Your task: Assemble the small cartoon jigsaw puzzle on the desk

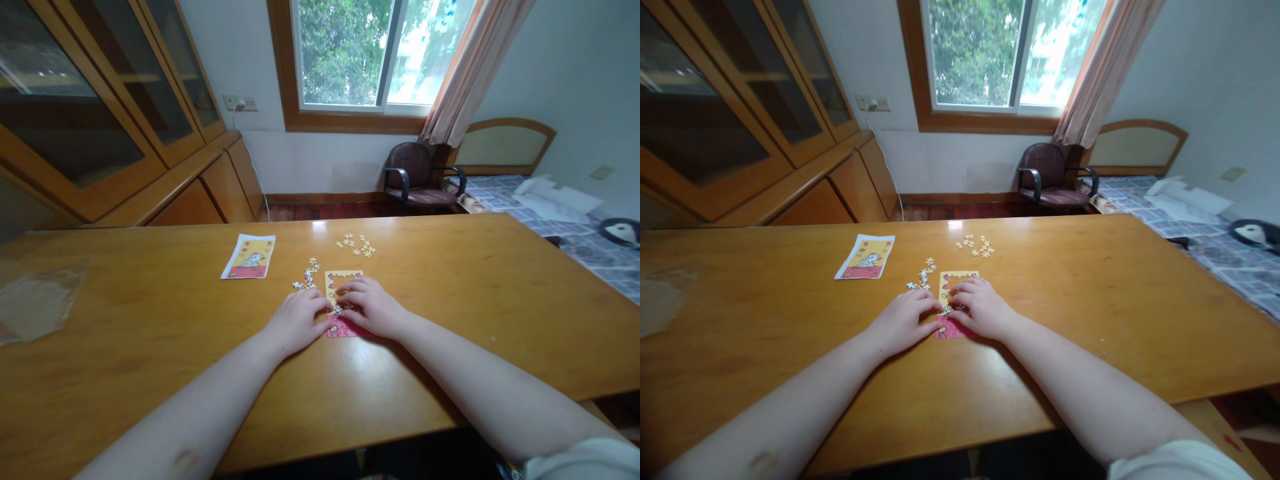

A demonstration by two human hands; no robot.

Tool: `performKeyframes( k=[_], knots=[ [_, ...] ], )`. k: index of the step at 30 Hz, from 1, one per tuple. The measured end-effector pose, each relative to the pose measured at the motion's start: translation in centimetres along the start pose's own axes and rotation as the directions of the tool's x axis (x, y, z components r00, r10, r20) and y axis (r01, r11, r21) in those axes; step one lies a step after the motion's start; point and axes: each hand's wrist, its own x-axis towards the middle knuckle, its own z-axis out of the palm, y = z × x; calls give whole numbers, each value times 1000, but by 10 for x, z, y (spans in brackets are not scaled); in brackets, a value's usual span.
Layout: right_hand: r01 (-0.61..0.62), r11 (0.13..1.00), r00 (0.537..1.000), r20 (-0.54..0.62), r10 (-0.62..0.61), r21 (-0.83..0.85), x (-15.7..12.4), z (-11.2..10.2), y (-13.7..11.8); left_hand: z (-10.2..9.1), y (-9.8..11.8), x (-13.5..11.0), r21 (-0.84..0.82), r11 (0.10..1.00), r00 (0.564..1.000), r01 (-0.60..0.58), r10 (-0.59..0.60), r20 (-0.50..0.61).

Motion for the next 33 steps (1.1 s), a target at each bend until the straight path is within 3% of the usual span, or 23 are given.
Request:
performKeyframes(
  k=[8,33],
  knots=[
    [-16,999,997,-74,13,-33,7,12,-1,1,2,1,0,1000,1000,13,-13,-9],
    [77,989,992,-93,-89,-124,1,5,5,2,0,0,6,1000,1000,19,-19,-2]
  ],
)
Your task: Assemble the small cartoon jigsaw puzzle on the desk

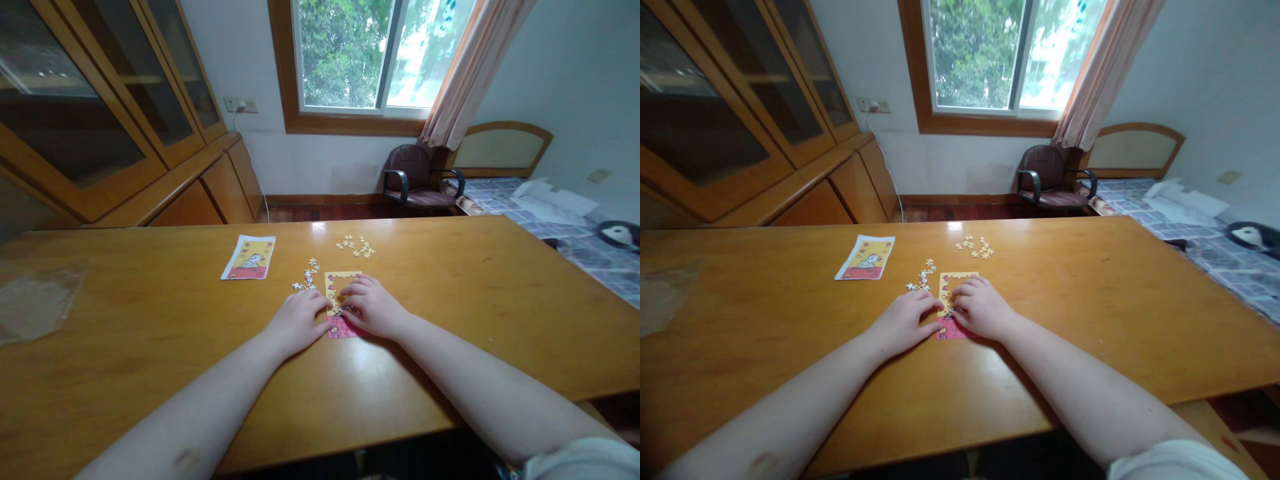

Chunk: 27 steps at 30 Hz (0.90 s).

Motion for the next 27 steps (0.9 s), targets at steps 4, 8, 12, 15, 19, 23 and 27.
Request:
performKeyframes(
  k=[4,8,12,15,19,23,27],
  knots=[
    [-2,1000,1000,4,2,-1,0,-1,-1,0,0,0,1,1000,1000,0,0,6],
    [-14,1000,1000,27,14,10,0,-2,-2,0,1,1,0,1000,1000,2,-2,6],
    [-31,999,998,53,30,21,0,-4,-2,-1,1,1,-4,1000,1000,5,-4,10],
    [-27,999,998,56,25,33,-1,-6,-1,-1,1,1,-11,1000,1000,0,0,6],
    [8,999,998,62,-11,49,-2,-11,-2,-1,1,0,-23,1000,1000,-15,15,-1],
    [22,999,997,74,-26,48,-3,-13,-3,-1,1,-1,-19,999,999,-49,50,12],
    [23,999,996,80,-27,49,-1,-14,-4,-1,1,-1,-7,998,998,-64,65,21]
  ],
)
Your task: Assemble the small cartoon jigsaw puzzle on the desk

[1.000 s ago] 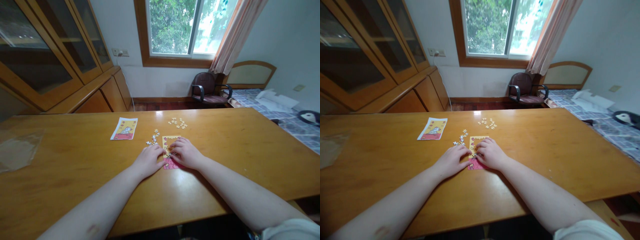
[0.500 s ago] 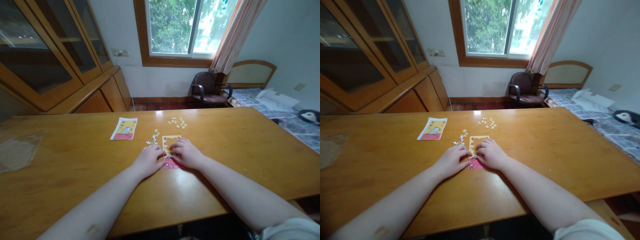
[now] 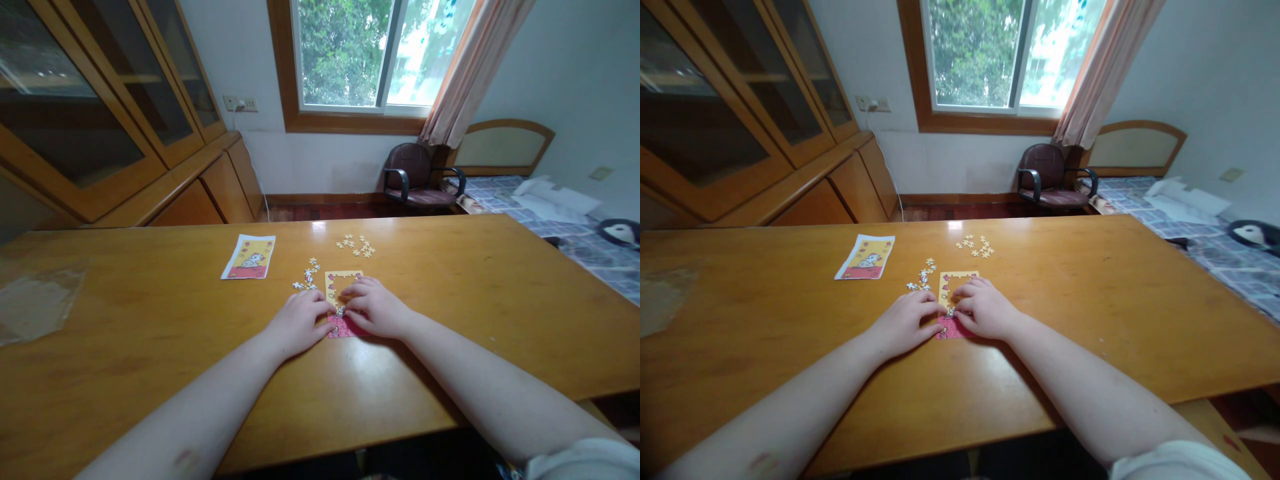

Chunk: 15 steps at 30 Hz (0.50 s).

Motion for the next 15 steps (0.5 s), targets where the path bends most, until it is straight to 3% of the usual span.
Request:
performKeyframes(
  k=[9,15],
  knots=[
    [-24,1000,999,-41,24,5,-1,-1,2,1,0,-1,8,1000,1000,7,-7,-25],
    [-22,1000,999,35,21,6,0,-2,1,0,0,-1,13,1000,1000,6,-6,-19]
  ],
)
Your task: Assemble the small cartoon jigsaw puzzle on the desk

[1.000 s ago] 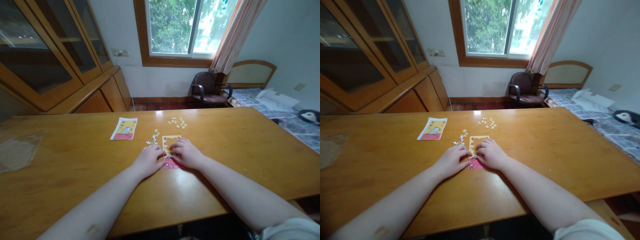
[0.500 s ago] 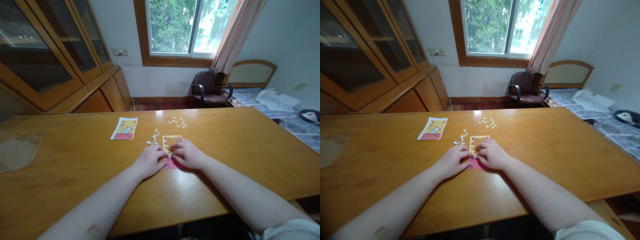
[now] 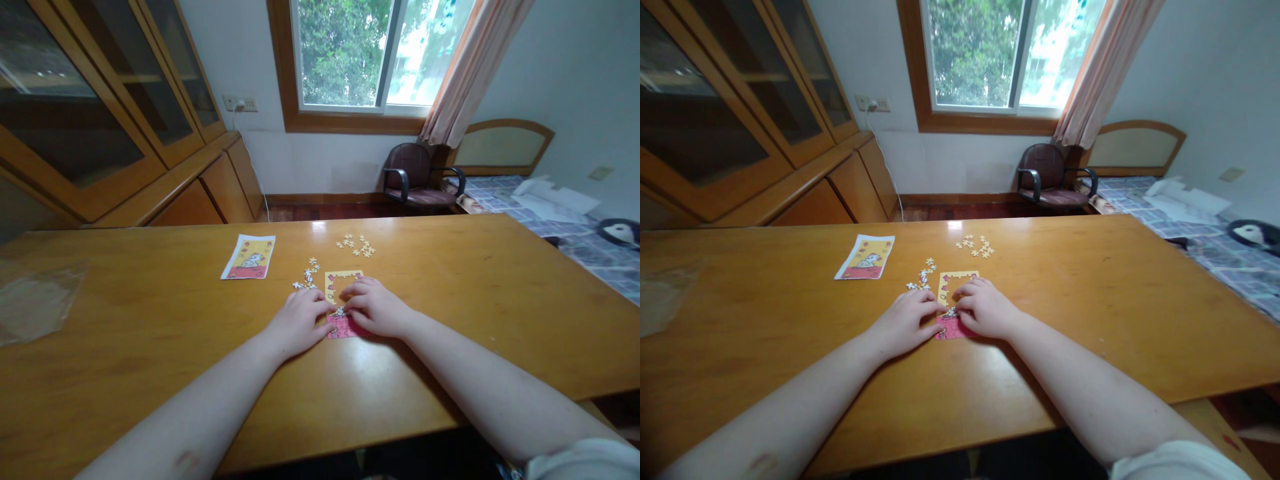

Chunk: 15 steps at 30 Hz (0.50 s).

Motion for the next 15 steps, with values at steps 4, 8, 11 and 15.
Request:
performKeyframes(
  k=[4,8,11,15],
  knots=[
    [-80,997,997,7,80,-21,-1,0,1,0,-1,0,-5,1000,1000,7,-7,8],
    [-280,957,959,17,282,-78,-4,5,7,0,-2,0,-2,1000,1000,3,-3,4],
    [-335,937,936,81,343,-96,-6,11,11,0,-2,0,-2,1000,1000,-3,3,2],
    [-325,940,931,138,337,-106,-6,16,11,-4,-5,3,7,1000,1000,23,-22,-16]
  ],
)
